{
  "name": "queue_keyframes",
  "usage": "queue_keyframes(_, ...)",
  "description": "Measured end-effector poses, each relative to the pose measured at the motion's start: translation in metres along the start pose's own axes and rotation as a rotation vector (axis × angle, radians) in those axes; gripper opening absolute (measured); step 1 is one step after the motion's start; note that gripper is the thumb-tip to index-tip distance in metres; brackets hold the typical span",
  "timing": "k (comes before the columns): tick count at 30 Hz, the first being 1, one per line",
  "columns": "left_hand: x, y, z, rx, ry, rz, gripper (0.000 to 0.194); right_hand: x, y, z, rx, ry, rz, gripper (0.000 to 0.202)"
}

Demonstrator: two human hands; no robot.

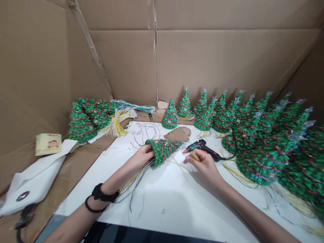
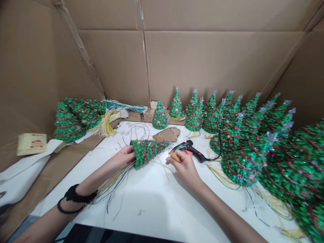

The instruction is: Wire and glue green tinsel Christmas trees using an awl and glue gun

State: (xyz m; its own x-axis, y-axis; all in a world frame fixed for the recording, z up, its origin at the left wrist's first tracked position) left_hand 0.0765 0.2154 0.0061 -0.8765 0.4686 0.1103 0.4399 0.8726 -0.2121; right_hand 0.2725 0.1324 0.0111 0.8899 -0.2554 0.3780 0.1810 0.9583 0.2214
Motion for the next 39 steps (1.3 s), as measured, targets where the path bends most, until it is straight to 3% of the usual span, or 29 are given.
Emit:
queue_keyframes(4,-0.004,0.003,0.004,-0.029,-0.054,-0.014,0.009,-0.004,-0.003,0.004,0.043,-0.037,0.038,0.034)
queue_keyframes(10,-0.012,0.009,0.013,-0.095,-0.158,0.071,0.020,-0.009,-0.003,0.000,0.040,-0.082,0.079,0.025)
queue_keyframes(18,-0.008,0.011,0.007,-0.237,-0.036,0.085,0.025,-0.013,-0.006,0.001,-0.049,-0.106,0.081,0.031)
queue_keyframes(26,-0.010,0.007,0.007,-0.182,-0.102,0.070,0.028,-0.012,-0.003,-0.004,-0.057,-0.005,0.049,0.045)
queue_keyframes(31,-0.009,0.003,0.002,-0.166,-0.174,0.003,0.024,-0.018,-0.006,-0.004,-0.056,0.038,0.093,0.033)
queue_keyframes(36,-0.020,0.005,0.003,-0.136,-0.213,0.064,0.021,-0.026,-0.011,0.002,-0.032,0.054,0.165,0.027)
queue_keyframes(39,-0.020,0.002,-0.006,-0.207,-0.140,0.058,0.017,-0.029,-0.014,0.000,-0.062,0.044,0.168,0.029)
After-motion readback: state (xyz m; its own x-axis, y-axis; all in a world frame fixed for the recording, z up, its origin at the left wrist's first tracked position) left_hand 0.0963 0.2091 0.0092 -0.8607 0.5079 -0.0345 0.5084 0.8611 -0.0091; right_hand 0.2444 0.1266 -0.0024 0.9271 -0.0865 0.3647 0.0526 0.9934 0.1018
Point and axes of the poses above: each hand's wrist, its own y-axis towards the middle knuckle, its own x-axis out of the back of the hand, z = x × y, the point moved 10 cm from there along y, towards the middle knuckle, and after that the axes turned 6 degrees about -y, right-handed, at the moved point
